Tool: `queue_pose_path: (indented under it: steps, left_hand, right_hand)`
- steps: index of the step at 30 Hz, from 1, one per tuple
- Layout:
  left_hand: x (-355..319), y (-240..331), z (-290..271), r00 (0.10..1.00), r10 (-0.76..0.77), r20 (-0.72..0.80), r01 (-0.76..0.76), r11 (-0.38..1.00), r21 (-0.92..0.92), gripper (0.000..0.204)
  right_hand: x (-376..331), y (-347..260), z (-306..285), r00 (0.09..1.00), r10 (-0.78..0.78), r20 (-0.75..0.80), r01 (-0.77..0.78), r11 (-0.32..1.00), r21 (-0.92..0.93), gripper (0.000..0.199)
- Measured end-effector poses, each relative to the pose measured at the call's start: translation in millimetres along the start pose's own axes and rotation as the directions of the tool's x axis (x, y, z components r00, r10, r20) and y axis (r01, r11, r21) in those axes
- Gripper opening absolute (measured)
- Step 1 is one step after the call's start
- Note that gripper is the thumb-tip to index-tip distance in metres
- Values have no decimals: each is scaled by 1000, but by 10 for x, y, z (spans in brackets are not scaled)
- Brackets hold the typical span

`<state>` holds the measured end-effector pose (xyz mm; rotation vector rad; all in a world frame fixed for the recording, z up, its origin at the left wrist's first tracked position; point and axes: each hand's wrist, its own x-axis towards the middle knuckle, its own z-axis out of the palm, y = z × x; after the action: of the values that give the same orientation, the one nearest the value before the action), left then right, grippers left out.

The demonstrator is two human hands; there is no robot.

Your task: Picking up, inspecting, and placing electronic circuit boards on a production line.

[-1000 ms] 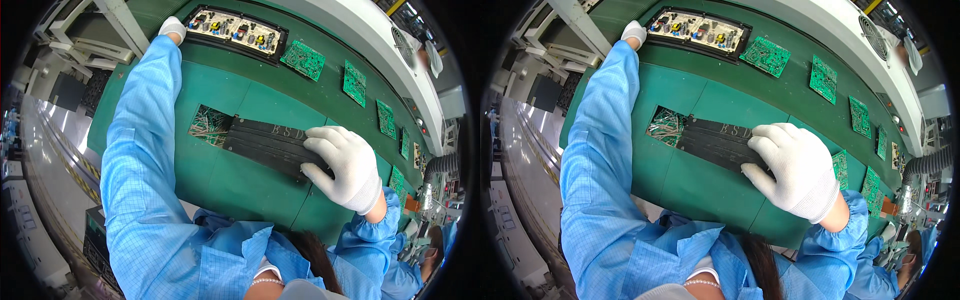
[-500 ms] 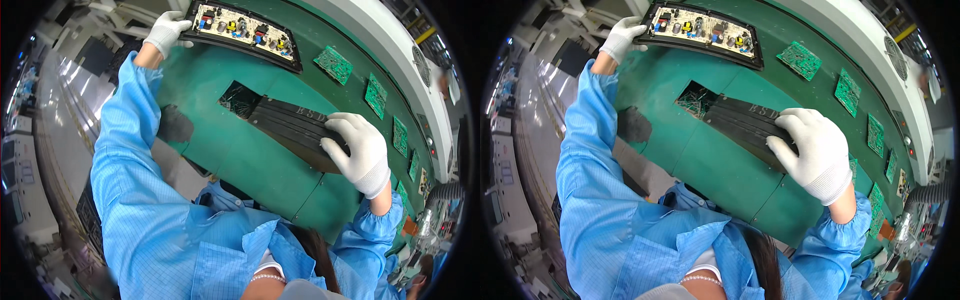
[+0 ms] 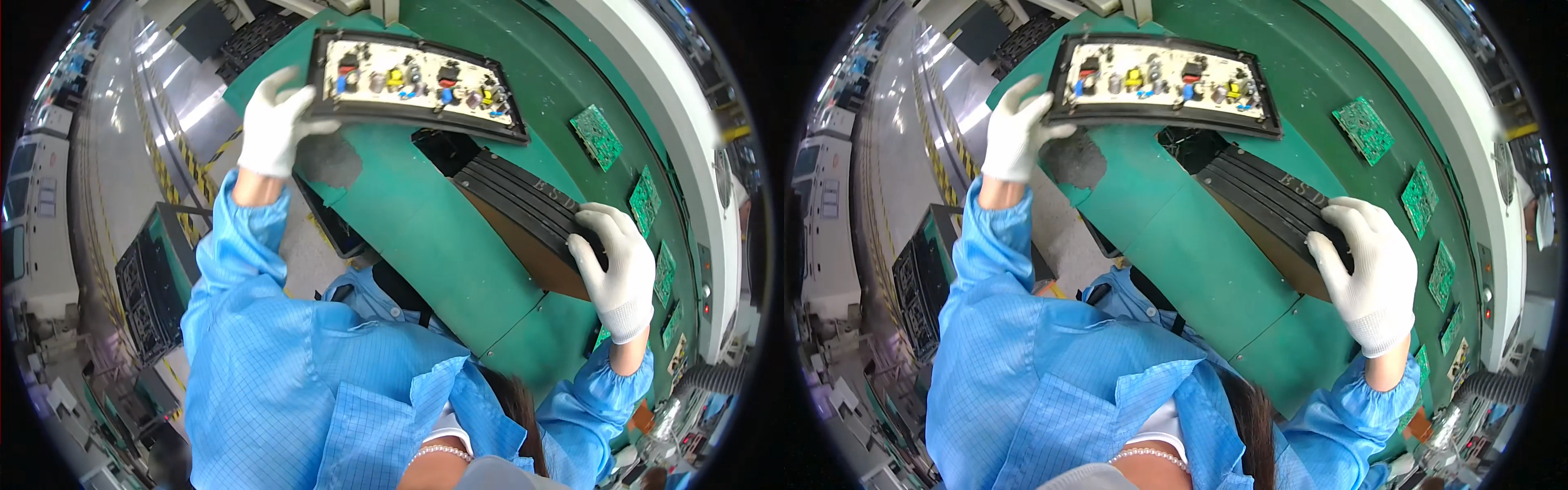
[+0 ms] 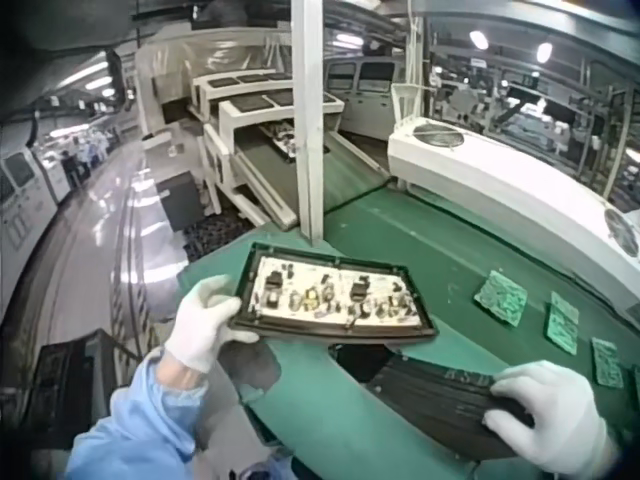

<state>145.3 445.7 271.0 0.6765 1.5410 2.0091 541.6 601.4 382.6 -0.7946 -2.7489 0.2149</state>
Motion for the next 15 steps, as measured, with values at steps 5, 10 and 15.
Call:
queue_pose_path:
  steps: [5, 10, 15]
  left_hand:
    - [-729, -164, -667, 946, -68, -317, 40, 995, -92, 62]
    - [-1179, -656, -610, 835, -79, -544, 14, 992, -123, 47]
    - [-1189, -897, -914, 924, -119, -364, 132, 991, 13, 38]
  right_hand:
    - [-6, -52, -18, 999, 20, 32, -20, 1000, -19, 24]
    - [26, -26, 47, 990, 13, 139, -14, 1000, 1, 23]
    - [44, 14, 101, 977, 42, 207, -39, 999, -18, 23]
